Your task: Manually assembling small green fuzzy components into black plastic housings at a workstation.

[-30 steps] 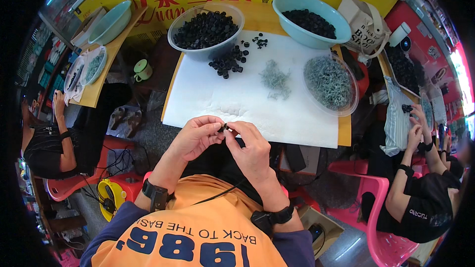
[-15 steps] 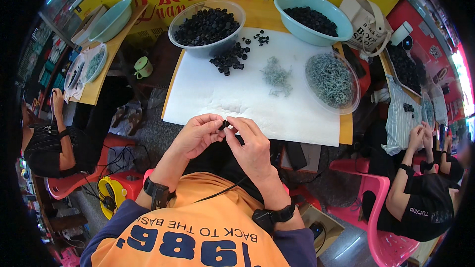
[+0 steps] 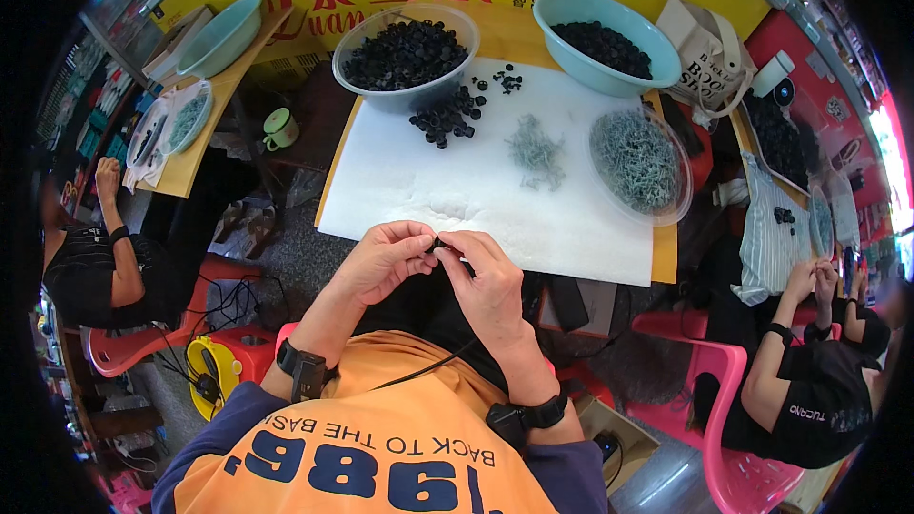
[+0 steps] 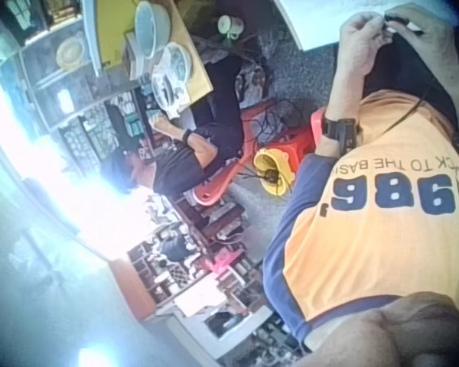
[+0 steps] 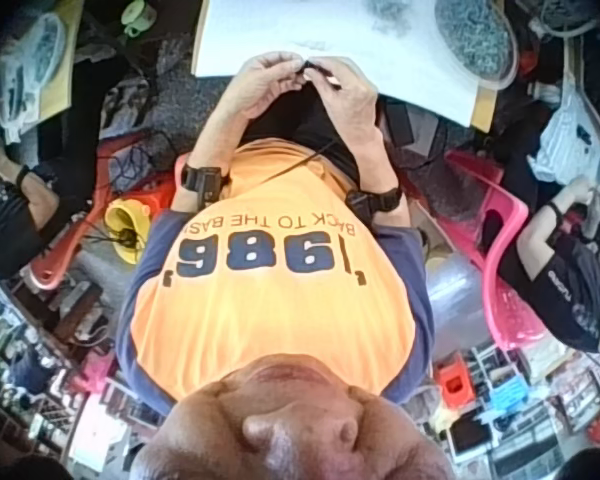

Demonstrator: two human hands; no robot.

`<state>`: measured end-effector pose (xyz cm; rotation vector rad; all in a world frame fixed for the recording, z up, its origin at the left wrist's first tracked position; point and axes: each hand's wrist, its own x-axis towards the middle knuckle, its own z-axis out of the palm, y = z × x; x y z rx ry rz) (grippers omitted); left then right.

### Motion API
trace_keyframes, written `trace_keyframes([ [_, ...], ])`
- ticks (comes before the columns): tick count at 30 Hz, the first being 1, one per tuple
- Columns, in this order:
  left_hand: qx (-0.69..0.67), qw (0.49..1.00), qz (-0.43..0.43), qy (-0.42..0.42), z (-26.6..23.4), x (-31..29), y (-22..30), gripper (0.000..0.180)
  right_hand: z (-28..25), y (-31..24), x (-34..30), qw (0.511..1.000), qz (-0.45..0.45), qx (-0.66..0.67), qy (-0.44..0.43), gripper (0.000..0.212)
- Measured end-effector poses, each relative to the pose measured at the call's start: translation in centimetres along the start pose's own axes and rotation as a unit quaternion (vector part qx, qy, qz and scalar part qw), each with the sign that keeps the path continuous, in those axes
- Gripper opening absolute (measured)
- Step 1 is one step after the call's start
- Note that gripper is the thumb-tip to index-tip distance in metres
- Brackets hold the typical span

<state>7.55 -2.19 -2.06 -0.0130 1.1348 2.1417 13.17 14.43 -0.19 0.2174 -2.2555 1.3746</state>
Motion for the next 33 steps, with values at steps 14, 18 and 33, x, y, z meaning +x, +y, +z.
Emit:
trace_keyframes([
  [14,-0.028,1.0,-0.003,0.001,0.1,0.2,-0.9,0.011,0.0,0.0,0.0,0.999,0.047,0.007,0.001,0.019],
  [18,-0.003,1.0,0.004,0.006,-0.1,0.3,-0.8,0.011,-0.2,0.2,0.0,0.998,0.06,0.009,-0.011,0.02],
  [33,-0.111,0.993,-0.022,-0.031,-1.0,0.0,-0.4,0.026,-0.5,0.0,0.2,0.991,0.105,0.08,0.003,0.02],
])
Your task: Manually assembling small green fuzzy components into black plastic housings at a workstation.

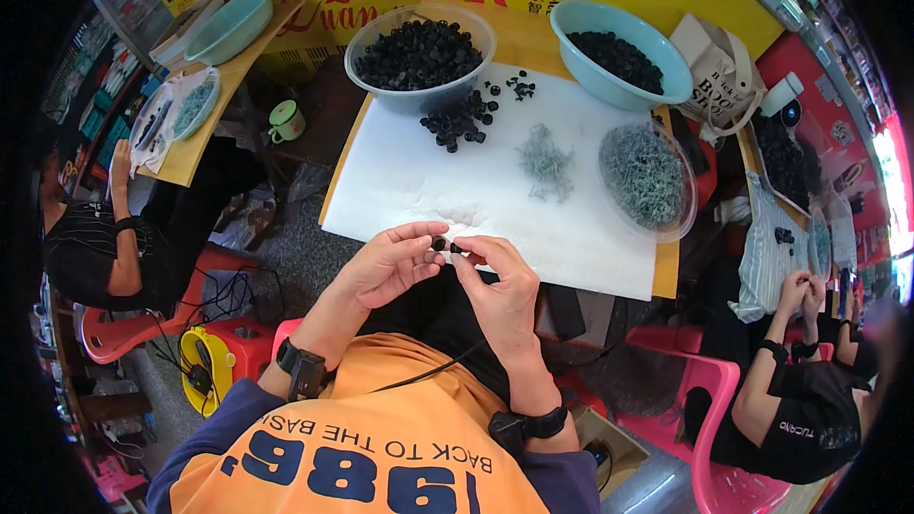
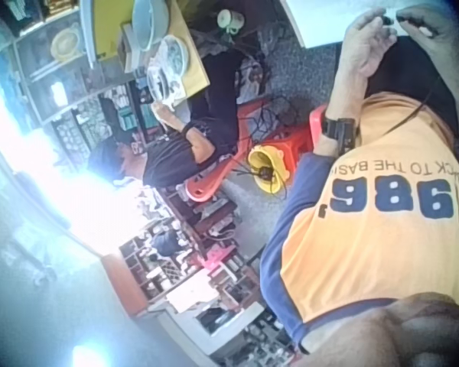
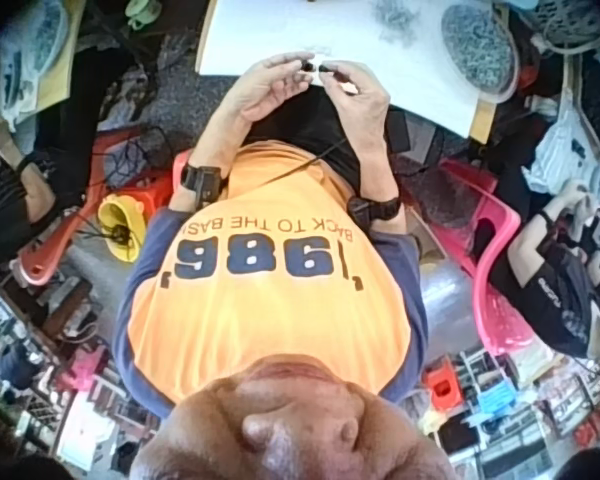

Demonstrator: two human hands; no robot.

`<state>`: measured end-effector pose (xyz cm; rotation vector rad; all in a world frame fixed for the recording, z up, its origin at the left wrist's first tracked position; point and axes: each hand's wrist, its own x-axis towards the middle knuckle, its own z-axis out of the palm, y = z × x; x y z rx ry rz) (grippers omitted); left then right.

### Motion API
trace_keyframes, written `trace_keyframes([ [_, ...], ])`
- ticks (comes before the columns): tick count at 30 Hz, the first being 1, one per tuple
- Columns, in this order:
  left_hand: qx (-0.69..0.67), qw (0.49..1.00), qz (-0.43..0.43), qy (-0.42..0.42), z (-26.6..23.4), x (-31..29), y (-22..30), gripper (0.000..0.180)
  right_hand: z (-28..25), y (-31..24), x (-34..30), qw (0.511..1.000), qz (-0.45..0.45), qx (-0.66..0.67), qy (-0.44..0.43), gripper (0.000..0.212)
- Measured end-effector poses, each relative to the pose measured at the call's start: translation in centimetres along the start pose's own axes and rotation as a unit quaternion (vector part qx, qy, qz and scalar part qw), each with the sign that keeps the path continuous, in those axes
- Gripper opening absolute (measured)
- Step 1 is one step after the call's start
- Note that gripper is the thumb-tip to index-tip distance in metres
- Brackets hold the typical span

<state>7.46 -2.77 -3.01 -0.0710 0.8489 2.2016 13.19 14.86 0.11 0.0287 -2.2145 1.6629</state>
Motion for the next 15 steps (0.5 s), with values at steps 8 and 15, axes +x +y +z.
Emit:
trace_keyframes([
  [8,0.016,1.0,0.008,0.02,0.21,0.07,-0.11,0.027,-0.22,-0.05,-0.02,1.0,0.002,-0.018,-0.004,0.021],
  [15,0.015,1.0,0.0,0.027,0.12,-0.09,-0.14,0.027,-0.24,-0.54,-0.13,0.999,-0.01,-0.037,-0.005,0.02],
])
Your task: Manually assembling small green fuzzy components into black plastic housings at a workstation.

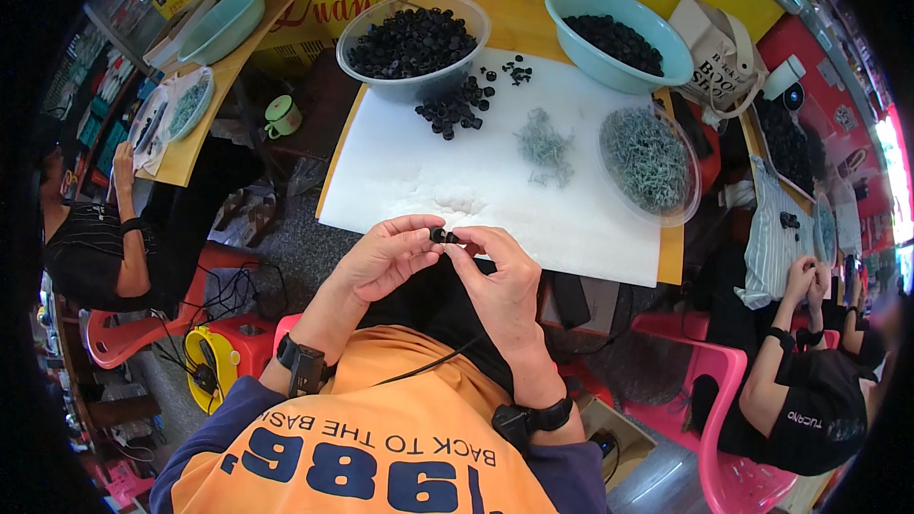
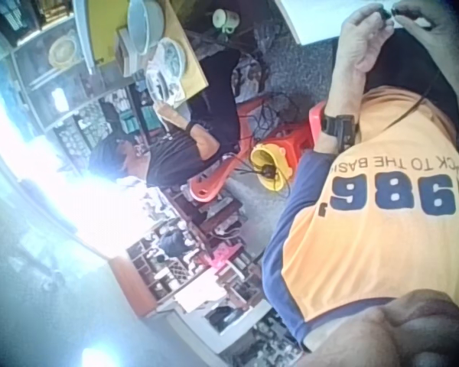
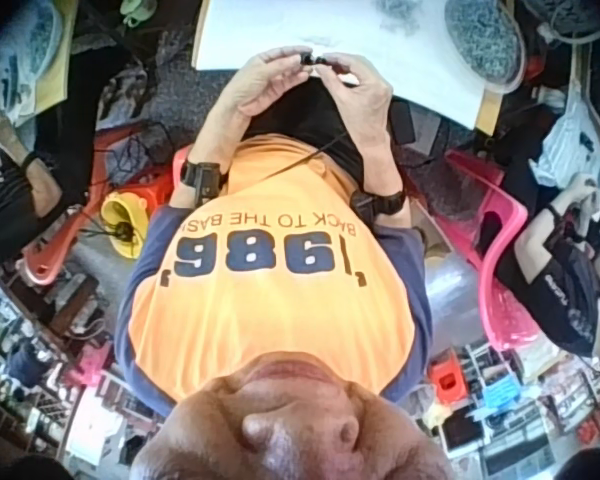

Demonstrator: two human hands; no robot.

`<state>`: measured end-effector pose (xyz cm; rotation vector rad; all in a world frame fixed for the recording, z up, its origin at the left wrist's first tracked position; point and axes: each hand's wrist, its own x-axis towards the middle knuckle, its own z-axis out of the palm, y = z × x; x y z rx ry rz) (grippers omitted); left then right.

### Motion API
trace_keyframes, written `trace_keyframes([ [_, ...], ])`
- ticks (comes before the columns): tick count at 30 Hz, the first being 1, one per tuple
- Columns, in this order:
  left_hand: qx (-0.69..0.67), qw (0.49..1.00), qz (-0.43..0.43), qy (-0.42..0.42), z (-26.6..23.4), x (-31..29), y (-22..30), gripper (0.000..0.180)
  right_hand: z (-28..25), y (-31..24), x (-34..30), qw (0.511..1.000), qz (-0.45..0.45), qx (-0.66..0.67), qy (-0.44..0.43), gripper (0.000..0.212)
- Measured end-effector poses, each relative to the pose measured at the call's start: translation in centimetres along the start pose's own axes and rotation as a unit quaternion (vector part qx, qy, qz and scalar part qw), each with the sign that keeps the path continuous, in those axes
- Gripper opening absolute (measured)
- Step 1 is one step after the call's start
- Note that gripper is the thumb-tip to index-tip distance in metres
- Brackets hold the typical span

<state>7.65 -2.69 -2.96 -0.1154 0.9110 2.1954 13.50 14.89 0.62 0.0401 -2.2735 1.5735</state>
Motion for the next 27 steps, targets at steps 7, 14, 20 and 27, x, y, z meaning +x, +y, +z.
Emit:
trace_keyframes([
  [7,-0.003,1.0,0.006,-0.008,-0.12,0.13,-0.16,0.027,-0.08,0.3,0.15,0.999,-0.039,-0.015,0.005,0.02],
  [14,-0.002,1.0,0.016,-0.01,0.01,0.26,-0.05,0.026,-0.02,0.2,0.2,0.998,-0.047,-0.034,-0.003,0.02],
  [20,0.021,0.999,0.023,-0.019,0.07,0.2,-0.15,0.026,0.07,0.32,0.05,0.998,-0.048,-0.048,-0.013,0.02],
  [27,0.053,0.997,0.042,-0.029,0.27,0.26,-0.43,0.025,0.16,0.43,-0.07,0.997,-0.047,-0.058,-0.016,0.021],
])
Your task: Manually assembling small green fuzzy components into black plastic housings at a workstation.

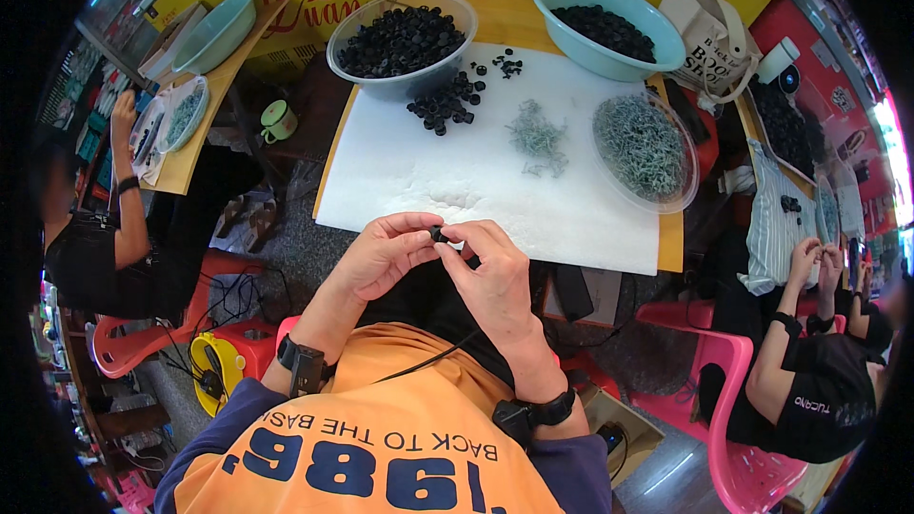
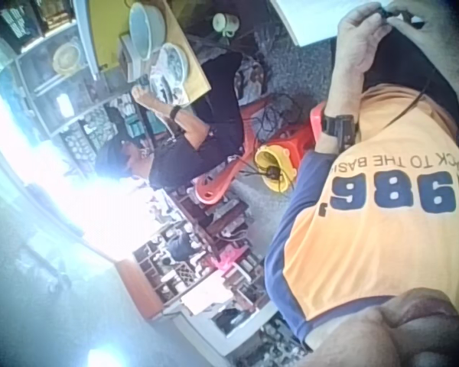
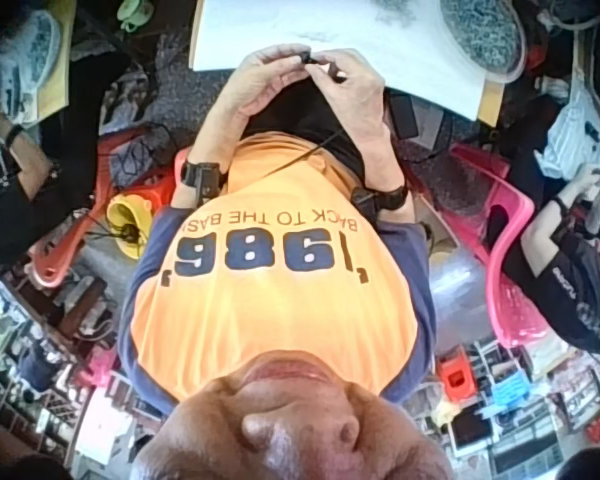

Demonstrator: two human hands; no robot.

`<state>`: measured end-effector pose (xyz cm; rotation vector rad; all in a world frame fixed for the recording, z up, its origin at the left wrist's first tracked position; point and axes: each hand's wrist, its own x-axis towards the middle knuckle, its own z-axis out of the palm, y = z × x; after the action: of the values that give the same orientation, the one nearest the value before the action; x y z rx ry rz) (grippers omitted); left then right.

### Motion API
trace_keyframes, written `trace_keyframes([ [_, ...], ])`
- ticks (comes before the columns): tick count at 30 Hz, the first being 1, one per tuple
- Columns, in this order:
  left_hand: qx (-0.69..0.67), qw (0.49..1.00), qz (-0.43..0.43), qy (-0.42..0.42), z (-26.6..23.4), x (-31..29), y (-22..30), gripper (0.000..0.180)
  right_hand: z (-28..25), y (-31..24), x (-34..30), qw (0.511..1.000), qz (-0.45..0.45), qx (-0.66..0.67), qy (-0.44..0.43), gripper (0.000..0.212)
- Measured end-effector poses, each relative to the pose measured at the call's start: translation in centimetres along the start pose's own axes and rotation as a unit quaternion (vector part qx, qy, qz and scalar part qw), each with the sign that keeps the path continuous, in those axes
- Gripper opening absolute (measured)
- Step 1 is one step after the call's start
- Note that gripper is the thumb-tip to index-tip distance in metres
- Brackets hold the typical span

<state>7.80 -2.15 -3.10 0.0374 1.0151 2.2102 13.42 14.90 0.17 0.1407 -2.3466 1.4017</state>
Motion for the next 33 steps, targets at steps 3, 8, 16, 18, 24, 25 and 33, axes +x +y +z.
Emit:
trace_keyframes([
  [3,0.021,1.0,0.014,-0.005,0.1,0.0,-0.1,0.024,0.0,0.3,-0.1,1.0,-0.001,0.01,-0.001,0.022],
  [8,0.034,0.999,-0.001,-0.003,0.2,-0.2,0.0,0.024,-0.1,0.1,-0.2,0.998,0.045,0.04,-0.014,0.025],
  [16,-0.047,0.996,-0.036,-0.068,0.1,-0.2,0.2,0.048,-0.8,0.6,0.4,0.986,0.056,0.111,-0.111,0.03],
  [18,-0.062,0.994,-0.052,-0.077,0.0,-0.2,0.1,0.053,-0.7,1.1,0.3,0.98,0.066,0.145,-0.123,0.029],
  [24,-0.09,0.989,-0.066,-0.098,0.0,-0.3,-0.1,0.053,-0.7,2.2,0.4,0.971,0.052,0.175,-0.153,0.027],
  [25,-0.093,0.989,-0.061,-0.095,0.1,-0.3,-0.2,0.053,-0.7,2.1,0.5,0.974,0.038,0.163,-0.154,0.027],
  [33,-0.063,0.996,-0.022,-0.068,0.6,-0.4,0.3,0.056,-0.1,1.6,0.4,0.99,-0.032,0.079,-0.11,0.028],
])
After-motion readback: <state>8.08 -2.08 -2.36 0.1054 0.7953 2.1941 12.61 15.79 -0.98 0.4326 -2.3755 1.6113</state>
